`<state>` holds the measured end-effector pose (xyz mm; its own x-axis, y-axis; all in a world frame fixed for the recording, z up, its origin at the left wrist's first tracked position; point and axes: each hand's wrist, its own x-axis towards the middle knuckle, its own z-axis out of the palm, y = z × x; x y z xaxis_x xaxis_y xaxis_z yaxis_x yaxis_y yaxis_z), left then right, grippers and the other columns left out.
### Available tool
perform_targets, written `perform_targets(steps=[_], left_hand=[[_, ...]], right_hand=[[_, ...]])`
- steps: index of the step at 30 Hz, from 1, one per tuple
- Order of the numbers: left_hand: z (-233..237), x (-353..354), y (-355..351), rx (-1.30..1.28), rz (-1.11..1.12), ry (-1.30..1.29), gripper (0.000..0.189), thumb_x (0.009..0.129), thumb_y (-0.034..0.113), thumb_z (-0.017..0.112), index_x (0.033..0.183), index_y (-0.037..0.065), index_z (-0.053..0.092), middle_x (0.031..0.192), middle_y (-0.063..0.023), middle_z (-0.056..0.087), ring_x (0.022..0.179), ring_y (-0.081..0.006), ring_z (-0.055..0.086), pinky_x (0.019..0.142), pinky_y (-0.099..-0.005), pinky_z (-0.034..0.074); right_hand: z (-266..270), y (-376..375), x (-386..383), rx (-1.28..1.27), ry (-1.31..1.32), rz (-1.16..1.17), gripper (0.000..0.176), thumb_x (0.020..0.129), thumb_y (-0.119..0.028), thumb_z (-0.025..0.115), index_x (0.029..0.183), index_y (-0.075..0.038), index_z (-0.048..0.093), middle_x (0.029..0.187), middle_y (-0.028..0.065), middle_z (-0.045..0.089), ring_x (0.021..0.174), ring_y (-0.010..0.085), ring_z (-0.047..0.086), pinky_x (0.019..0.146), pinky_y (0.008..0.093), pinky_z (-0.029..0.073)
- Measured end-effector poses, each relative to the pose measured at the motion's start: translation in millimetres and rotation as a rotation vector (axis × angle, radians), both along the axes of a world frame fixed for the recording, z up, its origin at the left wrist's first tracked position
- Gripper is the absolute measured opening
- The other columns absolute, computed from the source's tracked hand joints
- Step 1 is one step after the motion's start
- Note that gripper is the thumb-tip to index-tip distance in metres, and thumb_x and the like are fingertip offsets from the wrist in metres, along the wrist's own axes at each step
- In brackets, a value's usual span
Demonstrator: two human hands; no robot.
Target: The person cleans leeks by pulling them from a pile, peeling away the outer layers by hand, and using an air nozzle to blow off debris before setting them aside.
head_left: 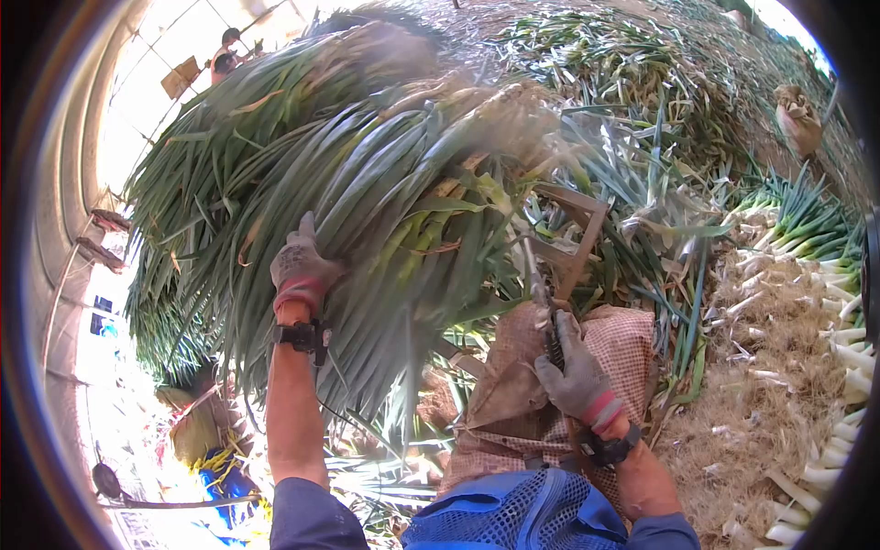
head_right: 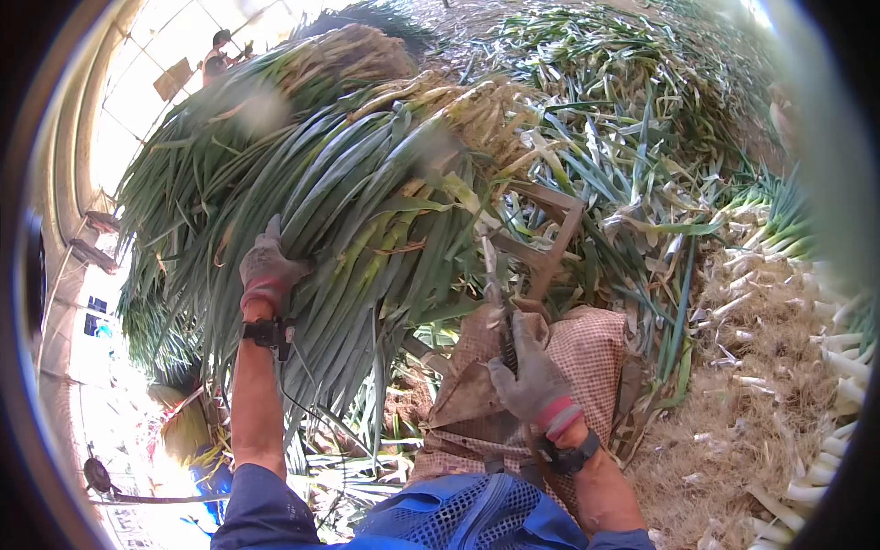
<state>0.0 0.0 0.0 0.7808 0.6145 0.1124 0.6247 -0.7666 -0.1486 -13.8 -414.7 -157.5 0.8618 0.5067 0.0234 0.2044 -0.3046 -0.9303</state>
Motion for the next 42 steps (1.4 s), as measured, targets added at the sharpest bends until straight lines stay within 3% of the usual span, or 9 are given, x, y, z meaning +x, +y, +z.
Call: perform_targets(steps=[5,10,18,24,27,32,35,38,42], left_hand=[[-34,-4,8,0.160,-0.087,-0.040,0.078,0.088,0.042,0.076,0.159,0.017,0.054,0.124,-0.0179,0.072,0.110,-0.0400,0.074,0.095,-0.0514,0.058],[-85,-40,-29,0.317,-0.260,-0.059,0.048,0.096,0.020,0.060,0.143,0.016,0.068,0.099,-0.0103,0.071,0.084,-0.0339,0.075,0.070,-0.0512,0.060],[-122,-103,-89,0.393,-0.432,-0.143,0.028,0.096,0.018,0.066,0.121,0.006,0.072,0.080,-0.0068,0.063,0.067,-0.0281,0.071,0.056,-0.0451,0.056],[-141,-162,-158,0.122,-0.316,0.032,0.055,0.088,0.036,0.079,0.133,0.006,0.069,0.090,-0.0089,0.070,0.073,-0.0303,0.073,0.062,-0.0450,0.058],[-89,-149,-168,-0.288,-0.335,0.027,0.085,0.084,0.055,0.084,0.148,0.005,0.061,0.119,-0.0167,0.073,0.095,-0.0366,0.075,0.084,-0.0468,0.061],[-89,-73,-124,-0.305,-0.354,-0.491,0.058,0.092,0.051,0.079,0.129,0.007,0.075,0.114,-0.0158,0.077,0.103,-0.0347,0.074,0.089,-0.0462,0.058],[-91,-40,-127,-0.358,-0.301,-0.439,0.047,0.094,0.044,0.078,0.122,0.007,0.078,0.111,-0.0158,0.077,0.103,-0.0349,0.074,0.089,-0.0462,0.058],[-117,-29,-134,-0.262,-0.360,-0.468,0.045,0.094,0.041,0.077,0.124,0.008,0.078,0.112,-0.0162,0.077,0.103,-0.0365,0.074,0.091,-0.0453,0.058],[-131,-10,-153,-0.477,-0.434,-0.542,0.059,0.093,0.046,0.078,0.134,0.005,0.071,0.117,-0.0193,0.076,0.108,-0.0403,0.073,0.093,-0.0481,0.057]], right_hand=[[5,3,-2,0.061,-0.046,0.025,0.088,0.097,-0.029,0.068,0.162,0.015,0.029,0.145,0.0429,0.055,0.141,0.0528,0.053,0.117,0.0493,0.044],[6,-23,-9,-0.011,-0.155,-0.015,0.089,0.095,-0.028,0.069,0.163,0.012,0.027,0.142,0.0423,0.057,0.136,0.0530,0.056,0.116,0.0489,0.046],[36,-42,-23,0.004,-0.019,0.028,0.090,0.092,-0.026,0.071,0.168,0.000,0.031,0.134,0.0333,0.065,0.123,0.0470,0.065,0.106,0.0485,0.051],[40,-41,-13,0.042,-0.098,0.068,0.082,0.089,-0.020,0.071,0.163,-0.001,0.042,0.118,0.0278,0.071,0.106,0.0421,0.071,0.095,0.0451,0.055],[40,-30,-5,-0.025,-0.214,0.083,0.084,0.086,-0.015,0.071,0.163,-0.001,0.042,0.110,0.0250,0.072,0.098,0.0402,0.070,0.090,0.0444,0.056],[49,-6,15,0.012,-0.245,0.172,0.094,0.081,-0.014,0.072,0.167,-0.003,0.035,0.101,0.0234,0.071,0.091,0.0404,0.069,0.084,0.0458,0.055],[62,7,10,-0.138,-0.013,0.193,0.087,0.084,-0.011,0.072,0.164,0.003,0.040,0.138,0.0288,0.065,0.124,0.0371,0.067,0.108,0.0390,0.050],[41,8,13,-0.104,-0.083,0.064,0.088,0.084,-0.010,0.071,0.164,0.005,0.039,0.143,0.0284,0.063,0.130,0.0363,0.065,0.113,0.0380,0.048],[32,4,19,-0.091,-0.156,0.030,0.091,0.082,-0.010,0.071,0.165,0.005,0.037,0.146,0.0278,0.062,0.134,0.0370,0.064,0.116,0.0377,0.046]])
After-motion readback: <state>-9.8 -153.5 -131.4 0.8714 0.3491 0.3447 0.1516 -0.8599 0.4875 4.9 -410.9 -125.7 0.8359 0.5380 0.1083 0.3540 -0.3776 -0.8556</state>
